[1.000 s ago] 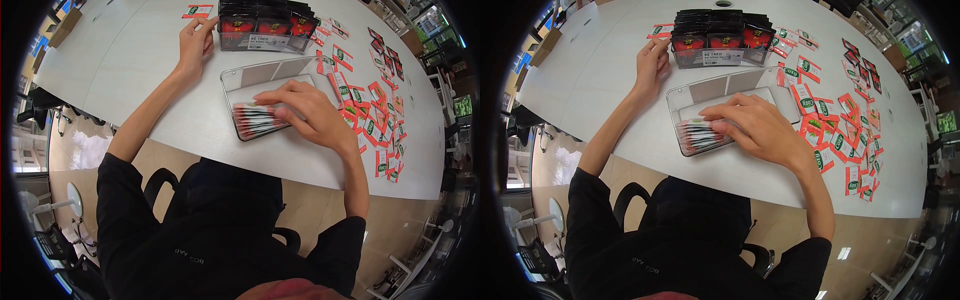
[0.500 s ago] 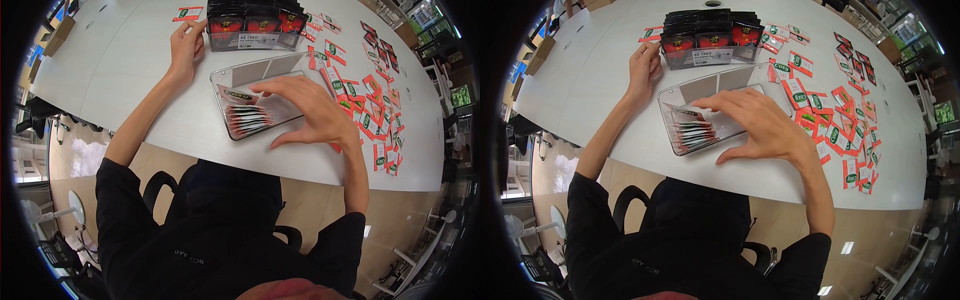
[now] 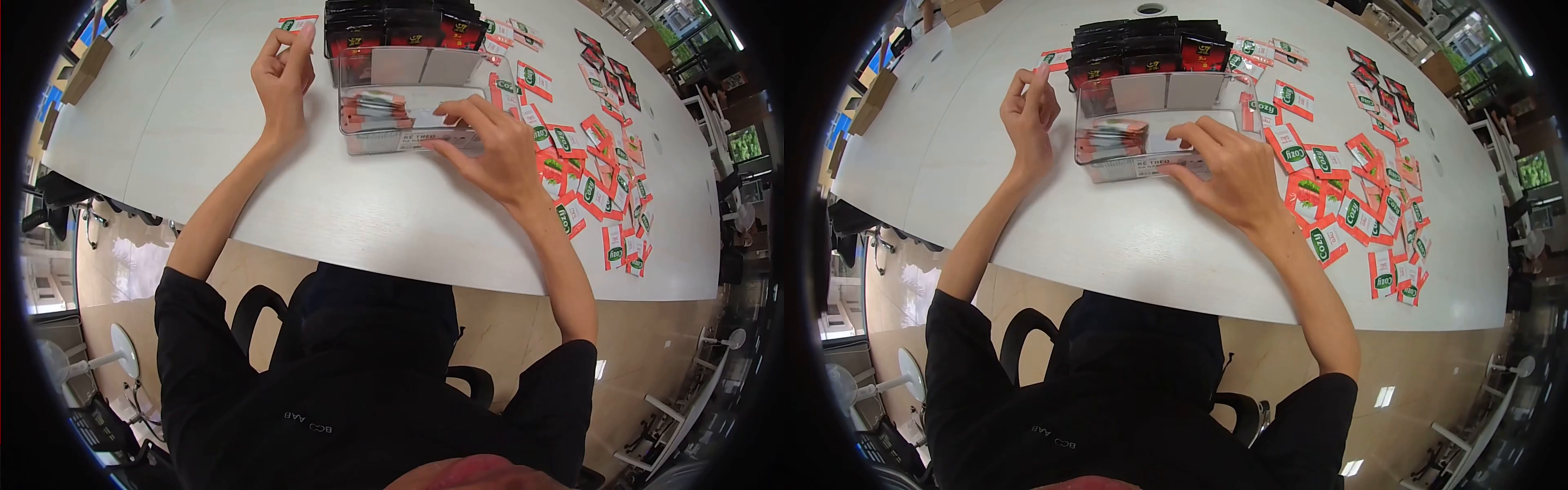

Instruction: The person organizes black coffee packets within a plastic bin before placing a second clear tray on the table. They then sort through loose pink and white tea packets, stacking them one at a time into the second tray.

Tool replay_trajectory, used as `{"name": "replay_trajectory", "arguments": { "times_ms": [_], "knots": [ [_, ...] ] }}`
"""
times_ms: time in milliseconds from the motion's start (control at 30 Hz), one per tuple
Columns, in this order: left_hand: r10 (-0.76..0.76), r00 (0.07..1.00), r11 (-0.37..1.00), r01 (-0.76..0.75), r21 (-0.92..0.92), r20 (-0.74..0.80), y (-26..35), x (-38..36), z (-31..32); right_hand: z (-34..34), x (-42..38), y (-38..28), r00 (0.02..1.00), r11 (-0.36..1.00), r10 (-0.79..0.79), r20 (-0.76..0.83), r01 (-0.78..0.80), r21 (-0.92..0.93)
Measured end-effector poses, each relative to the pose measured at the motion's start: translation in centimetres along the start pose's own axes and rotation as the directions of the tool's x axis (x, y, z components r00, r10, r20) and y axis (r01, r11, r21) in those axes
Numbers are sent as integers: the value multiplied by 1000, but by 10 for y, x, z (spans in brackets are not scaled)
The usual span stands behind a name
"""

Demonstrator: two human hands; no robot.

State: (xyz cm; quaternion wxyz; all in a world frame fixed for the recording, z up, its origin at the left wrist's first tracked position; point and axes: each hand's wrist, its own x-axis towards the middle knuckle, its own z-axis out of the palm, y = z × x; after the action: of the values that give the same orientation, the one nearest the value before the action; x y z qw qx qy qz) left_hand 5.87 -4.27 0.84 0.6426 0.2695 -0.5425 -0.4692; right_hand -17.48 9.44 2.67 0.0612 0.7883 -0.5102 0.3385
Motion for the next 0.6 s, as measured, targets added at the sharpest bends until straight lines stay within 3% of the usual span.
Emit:
{"name": "replay_trajectory", "arguments": {
  "times_ms": [33,67,100,133,167,200,267,300,433,500,533,600],
  "knots": [
    [102,994,994,-104,33,46,1,-2,0,1,0,0,1000,998,12,-13,-11,63],
    [102,994,994,-104,38,44,0,-4,0,3,1,-1,999,992,24,-25,-20,127],
    [318,929,932,-343,118,191,-4,-7,0,3,2,-1,999,991,20,-26,-17,132],
    [491,798,808,-567,157,350,-5,-9,-1,3,2,0,998,983,13,-57,-3,183],
    [479,735,744,-630,222,480,1,-11,-5,3,2,0,996,973,9,-89,11,232],
    [478,736,744,-630,225,480,6,-12,-2,3,2,-1,996,972,8,-89,13,234],
    [635,406,474,-876,83,657,13,-14,8,2,2,-4,996,963,39,-78,-16,269],
    [605,357,428,-900,88,711,14,-14,6,2,2,-3,996,963,38,-79,-15,270],
    [649,329,341,-932,124,686,-1,-11,4,1,1,-4,996,969,-13,-90,35,246],
    [629,447,416,-885,210,636,-5,-12,3,1,1,-5,996,971,-34,-86,53,233],
    [626,446,417,-885,209,639,-7,-11,1,2,1,-4,995,973,-38,-96,59,224],
    [561,542,476,-830,292,626,-12,-6,-3,5,2,3,993,975,-41,-107,64,215]
  ]
}}
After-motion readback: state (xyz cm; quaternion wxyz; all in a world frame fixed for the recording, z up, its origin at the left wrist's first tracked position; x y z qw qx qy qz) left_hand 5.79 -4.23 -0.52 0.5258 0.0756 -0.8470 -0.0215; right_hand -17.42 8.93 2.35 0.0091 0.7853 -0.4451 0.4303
